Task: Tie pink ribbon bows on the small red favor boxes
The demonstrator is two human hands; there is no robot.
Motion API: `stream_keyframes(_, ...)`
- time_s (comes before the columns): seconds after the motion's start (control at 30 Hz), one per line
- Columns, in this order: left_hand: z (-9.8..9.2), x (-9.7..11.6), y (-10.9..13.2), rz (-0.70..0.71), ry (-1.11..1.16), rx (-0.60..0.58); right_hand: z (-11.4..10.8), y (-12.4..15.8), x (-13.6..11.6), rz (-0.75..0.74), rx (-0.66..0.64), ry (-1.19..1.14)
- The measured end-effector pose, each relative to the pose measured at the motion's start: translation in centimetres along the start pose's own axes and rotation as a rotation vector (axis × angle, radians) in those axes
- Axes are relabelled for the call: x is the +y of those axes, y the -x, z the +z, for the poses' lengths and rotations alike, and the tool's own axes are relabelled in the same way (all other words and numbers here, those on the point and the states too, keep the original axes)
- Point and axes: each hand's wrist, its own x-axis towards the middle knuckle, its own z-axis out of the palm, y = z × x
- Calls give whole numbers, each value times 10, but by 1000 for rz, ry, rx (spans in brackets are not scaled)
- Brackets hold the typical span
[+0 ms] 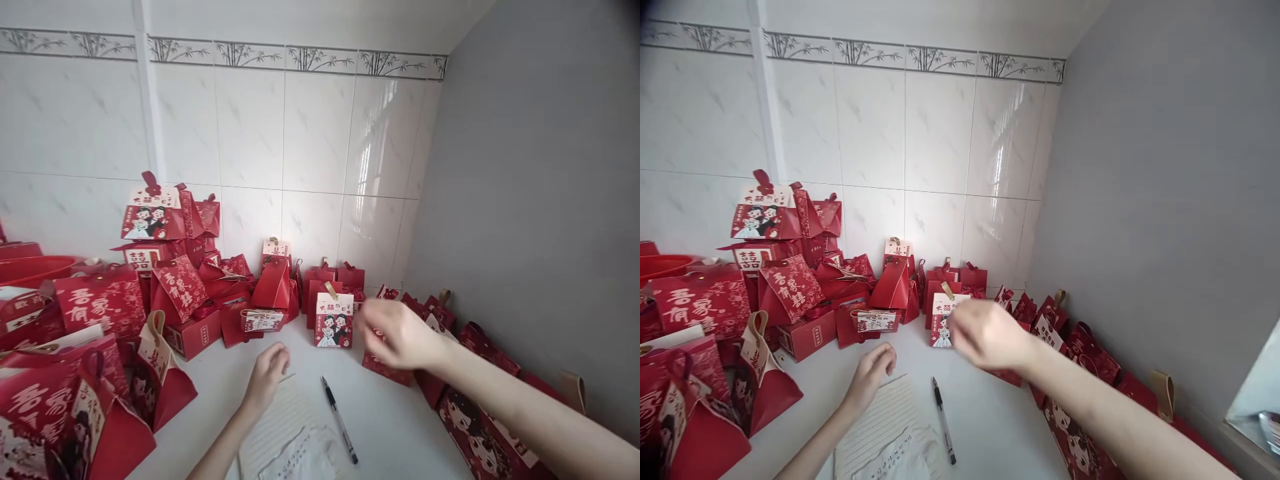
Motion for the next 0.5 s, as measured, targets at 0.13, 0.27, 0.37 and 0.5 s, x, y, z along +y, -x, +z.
stream_keyframes(0.13, -21, -27, -13, -33, -66, 179, 14, -27, 70, 672, -204, -50)
stream_keyframes(0.27, -21, -44, -7, -47, -265, -25, 48, -32, 126, 871, -411, -41)
stream_keyframes(0.37, -15, -53, -3, -73, -387, -113, 77, -34, 159, 1041, -564, -26)
stream_keyframes(0.5, -15, -58, -5, -49, -540, -179, 107, -44, 189, 1179, -649, 22)
